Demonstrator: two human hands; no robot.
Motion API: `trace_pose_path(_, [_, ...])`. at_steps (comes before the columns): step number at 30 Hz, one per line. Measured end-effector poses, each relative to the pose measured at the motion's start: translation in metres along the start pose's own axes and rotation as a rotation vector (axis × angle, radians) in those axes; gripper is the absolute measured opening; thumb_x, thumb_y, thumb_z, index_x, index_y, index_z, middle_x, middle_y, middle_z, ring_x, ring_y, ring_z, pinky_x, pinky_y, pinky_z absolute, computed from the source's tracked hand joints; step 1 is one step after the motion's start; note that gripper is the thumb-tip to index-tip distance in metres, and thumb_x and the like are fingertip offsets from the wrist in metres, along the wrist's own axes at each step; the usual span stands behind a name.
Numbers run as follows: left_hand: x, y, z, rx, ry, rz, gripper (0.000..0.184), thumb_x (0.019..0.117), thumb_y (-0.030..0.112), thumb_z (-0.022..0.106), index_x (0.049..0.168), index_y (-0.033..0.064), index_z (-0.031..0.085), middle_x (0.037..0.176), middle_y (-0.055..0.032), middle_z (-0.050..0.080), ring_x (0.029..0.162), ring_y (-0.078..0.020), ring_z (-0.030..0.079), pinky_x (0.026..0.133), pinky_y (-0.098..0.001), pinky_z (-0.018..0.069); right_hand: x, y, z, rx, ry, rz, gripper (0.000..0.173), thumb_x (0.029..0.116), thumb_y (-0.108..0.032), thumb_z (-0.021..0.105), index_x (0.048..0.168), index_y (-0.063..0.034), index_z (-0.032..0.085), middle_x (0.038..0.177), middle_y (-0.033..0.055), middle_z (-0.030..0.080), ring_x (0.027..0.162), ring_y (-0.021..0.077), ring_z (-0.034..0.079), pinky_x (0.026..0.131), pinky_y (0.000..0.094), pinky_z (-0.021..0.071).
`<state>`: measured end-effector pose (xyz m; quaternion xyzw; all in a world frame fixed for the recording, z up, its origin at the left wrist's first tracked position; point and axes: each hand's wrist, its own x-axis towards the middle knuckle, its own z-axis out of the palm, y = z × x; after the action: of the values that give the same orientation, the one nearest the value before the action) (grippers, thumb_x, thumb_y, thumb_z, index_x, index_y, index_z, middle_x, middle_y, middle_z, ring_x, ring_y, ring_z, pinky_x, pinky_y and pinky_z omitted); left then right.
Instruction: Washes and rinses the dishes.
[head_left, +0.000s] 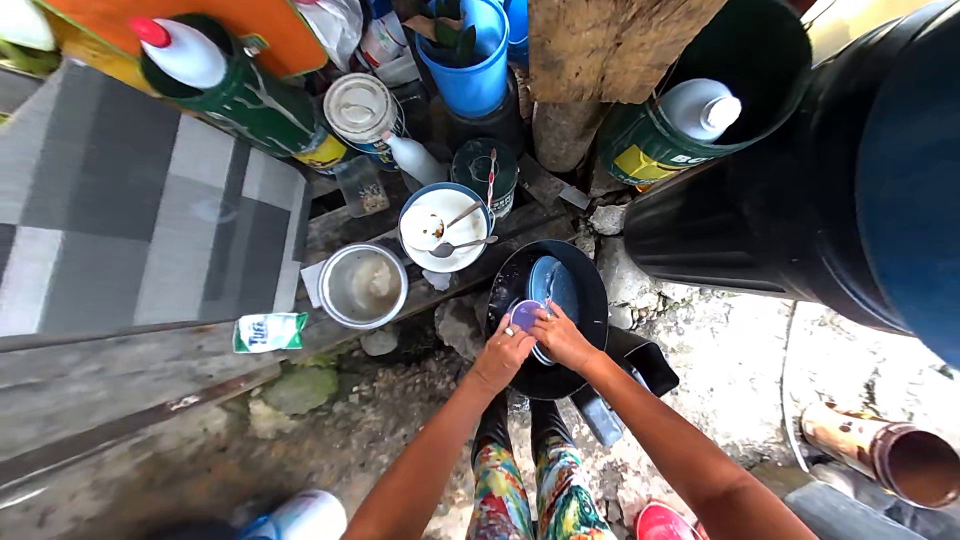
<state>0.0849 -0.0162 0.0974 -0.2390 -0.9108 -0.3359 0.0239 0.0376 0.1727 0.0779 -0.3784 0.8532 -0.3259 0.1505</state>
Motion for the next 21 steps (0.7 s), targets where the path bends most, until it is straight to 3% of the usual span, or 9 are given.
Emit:
trace_pose_path(2, [-0.006,0.003,0.001,-0.188,0.131,-0.055,0.013,0.0940,-0.003,0.061,0.092,-0.0034,0.074,0.098,-0.0176,0.076,0.105,-0.0336,0.073,0.104,-0.0461,0.0541,-0.009,-0.005,-0.002,-0.003,0.056,-0.056,0.010,0.0888,0.005,0.064,0.088,0.0032,0.074,0.088,0.0172,0.075,0.096,0.0370,0.074,0.116,0.0636,0.0369])
trace_pose_path(5, [-0.009,0.021,0.000,-0.511,0.217,-0.258,0.039,0.1045,0.018,0.054,0.125,-0.0141,0.061,0.136,-0.0319,0.060,0.137,-0.0394,0.054,0.117,-0.0458,0.0425,-0.026,-0.022,-0.011,0.007,0.174,-0.072,0.010,0.0871,0.004,0.064,0.084,0.0014,0.073,0.081,0.0149,0.074,0.086,0.0328,0.075,0.117,0.0591,0.0392])
trace_pose_path(8, [0.000,0.041,0.005,-0.870,0.202,-0.572,0.059,0.1093,0.028,0.031,0.151,-0.0142,0.036,0.157,-0.0289,0.040,0.149,-0.0292,0.040,0.123,-0.0393,0.0331,-0.037,-0.043,-0.021,0.031,0.342,-0.029,0.011,0.0898,-0.004,0.066,0.083,-0.0013,0.074,0.078,0.0112,0.073,0.082,0.0253,0.073,0.114,0.0479,0.0445])
trace_pose_path(10, [0.013,0.044,0.007,-1.178,0.186,-0.808,0.058,0.1101,0.031,0.025,0.151,-0.0059,0.042,0.150,-0.0198,0.051,0.138,-0.0207,0.051,0.115,-0.0364,0.0421,-0.038,-0.054,-0.025,0.052,0.461,-0.009,0.015,0.0924,-0.014,0.070,0.083,-0.0035,0.075,0.076,0.0082,0.073,0.078,0.0195,0.072,0.106,0.0397,0.0501])
trace_pose_path(12, [0.030,0.040,0.010,-1.421,0.185,-1.006,0.048,0.1119,0.029,0.028,0.137,-0.0005,0.057,0.128,-0.0134,0.066,0.116,-0.0188,0.064,0.100,-0.0378,0.0539,-0.039,-0.059,-0.029,0.027,0.491,-0.039,0.017,0.0945,-0.018,0.069,0.084,-0.0054,0.075,0.077,0.0066,0.074,0.077,0.0171,0.072,0.101,0.0363,0.0528])
trace_pose_path(16, [0.058,0.023,0.013,-1.396,0.028,-1.108,0.025,0.1072,0.016,0.047,0.109,-0.0004,0.066,0.097,-0.0077,0.070,0.090,-0.0150,0.066,0.086,-0.0357,0.0556,-0.037,-0.051,-0.054,-0.181,0.075,-0.127,0.010,0.0916,-0.003,0.063,0.084,-0.0011,0.070,0.078,0.0136,0.072,0.079,0.0309,0.073,0.086,0.0477,0.0573])
trace_pose_path(18, [0.077,0.020,0.010,-1.214,-0.066,-1.118,0.024,0.1054,0.018,0.056,0.107,-0.0018,0.069,0.099,-0.0101,0.070,0.092,-0.0162,0.065,0.089,-0.0380,0.0533,-0.027,-0.047,-0.064,-0.238,-0.199,0.083,0.014,0.0912,0.003,0.061,0.096,0.0100,0.072,0.096,0.0274,0.073,0.098,0.0452,0.072,0.090,0.0591,0.0569])
trace_pose_path(20, [0.086,0.015,0.019,-1.266,0.030,-1.133,0.025,0.1062,0.018,0.055,0.113,-0.0021,0.068,0.107,-0.0137,0.069,0.097,-0.0197,0.064,0.091,-0.0403,0.0520,-0.004,-0.048,-0.075,-0.123,-0.377,0.407,0.030,0.0990,-0.007,0.055,0.118,0.0132,0.067,0.121,0.0327,0.068,0.122,0.0485,0.062,0.104,0.0626,0.0472])
trace_pose_path(21, [0.087,0.011,0.027,-1.376,0.134,-1.133,0.028,0.1081,0.020,0.050,0.120,-0.0005,0.065,0.111,-0.0140,0.067,0.100,-0.0208,0.063,0.091,-0.0405,0.0525,0.013,-0.049,-0.084,0.020,-0.383,0.582,0.037,0.1033,-0.018,0.056,0.118,0.0142,0.066,0.122,0.0339,0.066,0.124,0.0481,0.061,0.107,0.0623,0.0437])
